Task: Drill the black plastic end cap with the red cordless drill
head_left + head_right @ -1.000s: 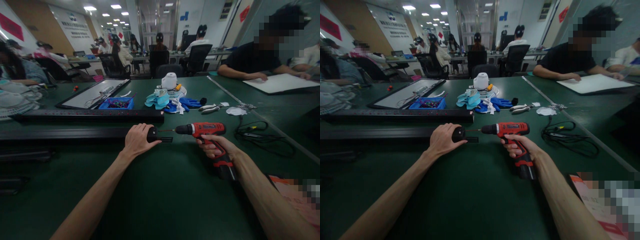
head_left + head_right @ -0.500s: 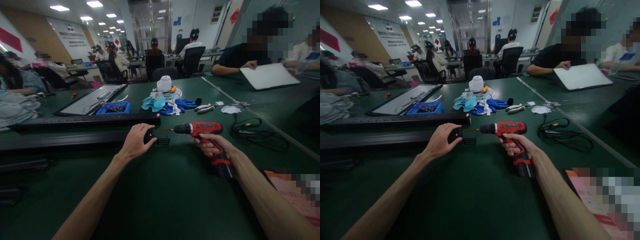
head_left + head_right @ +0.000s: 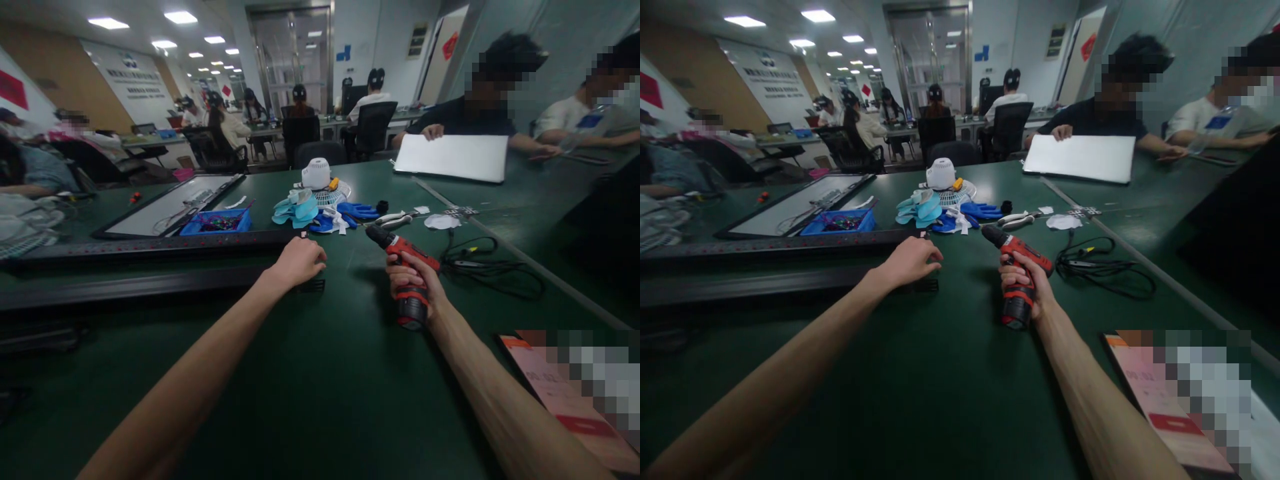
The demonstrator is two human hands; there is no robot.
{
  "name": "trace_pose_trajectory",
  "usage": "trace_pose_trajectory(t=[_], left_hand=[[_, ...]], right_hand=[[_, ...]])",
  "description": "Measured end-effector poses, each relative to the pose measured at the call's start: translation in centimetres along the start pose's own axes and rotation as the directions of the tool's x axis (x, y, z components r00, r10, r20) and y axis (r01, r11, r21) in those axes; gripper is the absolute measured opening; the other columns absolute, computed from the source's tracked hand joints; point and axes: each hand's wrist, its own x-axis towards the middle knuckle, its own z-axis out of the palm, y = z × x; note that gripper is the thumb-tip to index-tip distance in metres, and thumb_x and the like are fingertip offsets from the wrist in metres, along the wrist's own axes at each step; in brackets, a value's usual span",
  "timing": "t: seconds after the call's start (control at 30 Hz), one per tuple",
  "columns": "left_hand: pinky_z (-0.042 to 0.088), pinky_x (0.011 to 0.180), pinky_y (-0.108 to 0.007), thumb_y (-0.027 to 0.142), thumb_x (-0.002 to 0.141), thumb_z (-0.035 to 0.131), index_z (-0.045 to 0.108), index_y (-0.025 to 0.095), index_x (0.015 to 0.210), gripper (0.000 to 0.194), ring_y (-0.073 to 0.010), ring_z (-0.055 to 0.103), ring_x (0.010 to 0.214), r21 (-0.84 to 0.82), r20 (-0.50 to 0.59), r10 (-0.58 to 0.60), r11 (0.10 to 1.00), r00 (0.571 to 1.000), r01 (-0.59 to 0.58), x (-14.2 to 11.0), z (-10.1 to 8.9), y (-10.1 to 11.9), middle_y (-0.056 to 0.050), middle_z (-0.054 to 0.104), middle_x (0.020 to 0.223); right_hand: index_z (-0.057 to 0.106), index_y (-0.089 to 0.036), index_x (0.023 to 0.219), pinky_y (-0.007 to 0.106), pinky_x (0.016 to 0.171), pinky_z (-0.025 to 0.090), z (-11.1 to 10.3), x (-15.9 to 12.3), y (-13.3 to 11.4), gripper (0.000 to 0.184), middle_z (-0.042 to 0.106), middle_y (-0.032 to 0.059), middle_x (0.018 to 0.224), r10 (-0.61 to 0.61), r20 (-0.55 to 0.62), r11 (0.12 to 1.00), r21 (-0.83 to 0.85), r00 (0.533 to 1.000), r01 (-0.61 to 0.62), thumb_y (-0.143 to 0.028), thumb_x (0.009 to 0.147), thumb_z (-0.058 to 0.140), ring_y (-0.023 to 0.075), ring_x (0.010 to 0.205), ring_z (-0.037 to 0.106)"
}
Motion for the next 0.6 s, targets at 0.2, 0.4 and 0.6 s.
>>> trace_pose_trajectory(t=[0.2,0.4,0.6], left_hand=[[0.053,0.075,-0.034,0.007,0.075,0.076,0.079,0.016,0.079,0.010,-0.0275,0.073,0.083,-0.016,0.104,-0.089,0.996,0.991,0.091,2.3,2.0,0.7,-0.013,0.078,0.085],[0.053,0.085,-0.035,0.007,0.078,0.074,0.081,0.018,0.090,0.017,-0.0264,0.072,0.093,-0.076,-0.012,-0.071,0.995,0.997,0.070,1.6,0.3,0.0,-0.012,0.078,0.094],[0.053,0.088,-0.035,0.025,0.095,0.062,0.078,0.019,0.105,0.019,-0.0220,0.070,0.097,-0.328,-0.399,-0.165,0.944,0.902,0.028,-3.7,-3.0,-2.7,-0.009,0.076,0.108]], right_hand=[[0.052,-0.015,0.102,0.018,0.049,0.053,0.6,0.1,0.4,0.007,0.039,-0.0126,0.056,0.018,-0.030,0.999,-0.050,0.999,-0.019,-0.020,0.099,0.057,0.0042,0.038,0.049],[0.054,-0.014,0.101,0.017,0.050,0.053,0.8,0.0,0.4,0.006,0.039,-0.0119,0.056,0.002,-0.048,0.999,-0.052,0.999,-0.004,-0.020,0.101,0.054,0.0041,0.038,0.049],[0.056,-0.010,0.130,0.018,0.051,0.053,0.8,-0.1,0.3,0.030,0.043,-0.0102,0.058,0.074,-0.059,0.989,-0.123,0.995,-0.081,-0.026,0.105,0.050,0.0048,0.040,0.050]])
